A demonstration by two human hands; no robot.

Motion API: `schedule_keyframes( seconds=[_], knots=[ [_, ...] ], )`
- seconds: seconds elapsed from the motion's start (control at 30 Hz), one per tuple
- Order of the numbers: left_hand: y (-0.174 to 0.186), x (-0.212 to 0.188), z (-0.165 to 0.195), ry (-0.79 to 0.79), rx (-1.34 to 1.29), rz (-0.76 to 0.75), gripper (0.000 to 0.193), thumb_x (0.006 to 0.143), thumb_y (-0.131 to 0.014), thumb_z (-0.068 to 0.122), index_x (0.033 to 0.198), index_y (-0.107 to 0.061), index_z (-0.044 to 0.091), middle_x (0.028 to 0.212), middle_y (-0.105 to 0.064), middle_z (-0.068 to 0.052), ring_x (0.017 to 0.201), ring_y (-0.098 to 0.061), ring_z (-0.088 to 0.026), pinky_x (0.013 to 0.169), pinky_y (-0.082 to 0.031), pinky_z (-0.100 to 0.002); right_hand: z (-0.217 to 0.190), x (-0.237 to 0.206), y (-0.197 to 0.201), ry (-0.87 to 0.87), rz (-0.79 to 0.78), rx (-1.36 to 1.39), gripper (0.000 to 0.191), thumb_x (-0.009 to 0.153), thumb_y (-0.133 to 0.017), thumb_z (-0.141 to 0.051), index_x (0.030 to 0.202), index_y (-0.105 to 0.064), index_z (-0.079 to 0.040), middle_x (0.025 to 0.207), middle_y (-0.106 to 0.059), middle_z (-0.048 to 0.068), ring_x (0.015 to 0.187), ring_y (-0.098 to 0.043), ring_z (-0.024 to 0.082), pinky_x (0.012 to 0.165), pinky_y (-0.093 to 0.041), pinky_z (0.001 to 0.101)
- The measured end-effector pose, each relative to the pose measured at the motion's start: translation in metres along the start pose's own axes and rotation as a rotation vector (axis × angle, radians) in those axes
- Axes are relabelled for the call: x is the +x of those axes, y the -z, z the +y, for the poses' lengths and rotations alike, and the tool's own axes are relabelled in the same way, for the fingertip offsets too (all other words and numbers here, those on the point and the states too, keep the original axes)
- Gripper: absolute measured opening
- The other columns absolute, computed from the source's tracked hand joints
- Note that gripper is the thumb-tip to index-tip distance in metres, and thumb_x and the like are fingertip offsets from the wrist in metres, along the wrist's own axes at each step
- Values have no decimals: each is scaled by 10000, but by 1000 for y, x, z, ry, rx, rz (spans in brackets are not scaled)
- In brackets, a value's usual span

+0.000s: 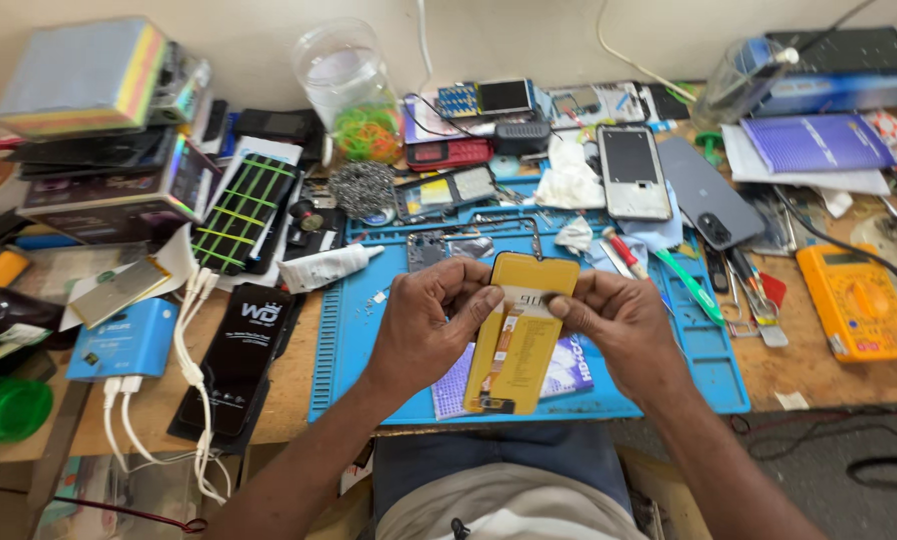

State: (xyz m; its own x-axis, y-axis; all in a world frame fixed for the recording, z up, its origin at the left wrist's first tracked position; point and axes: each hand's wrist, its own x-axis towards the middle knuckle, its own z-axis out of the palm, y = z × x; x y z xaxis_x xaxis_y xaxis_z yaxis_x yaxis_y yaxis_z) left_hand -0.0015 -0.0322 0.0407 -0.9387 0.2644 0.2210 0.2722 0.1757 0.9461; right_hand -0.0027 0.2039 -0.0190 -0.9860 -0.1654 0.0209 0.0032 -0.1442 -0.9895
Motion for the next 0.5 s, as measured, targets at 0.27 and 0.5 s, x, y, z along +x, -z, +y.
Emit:
schedule_keyframes(
  seconds=[0.27, 0.5],
  knots=[
    [-6, -3, -18, 86, -230, -85, 214, 989, -652, 134, 1121, -696, -29, 909, -774, -27, 807, -699, -22, 682, -589, -197, -4, 14, 1, -10, 13, -27, 224, 940, -706, -135, 1043, -729, 61, 857, -777, 105, 709, -710, 127, 646, -577, 274],
    [-9, 0, -35, 108, -312, 88, 232, 1040, -624, 128, 1136, -722, -59, 878, -761, -79, 741, -707, -70, 608, -601, -238, 3, 10, -18, -18, 35, -77, 459, 959, -674, -155, 1371, -601, 32, 940, -758, 98, 790, -702, 95, 713, -586, 260]
  ],
)
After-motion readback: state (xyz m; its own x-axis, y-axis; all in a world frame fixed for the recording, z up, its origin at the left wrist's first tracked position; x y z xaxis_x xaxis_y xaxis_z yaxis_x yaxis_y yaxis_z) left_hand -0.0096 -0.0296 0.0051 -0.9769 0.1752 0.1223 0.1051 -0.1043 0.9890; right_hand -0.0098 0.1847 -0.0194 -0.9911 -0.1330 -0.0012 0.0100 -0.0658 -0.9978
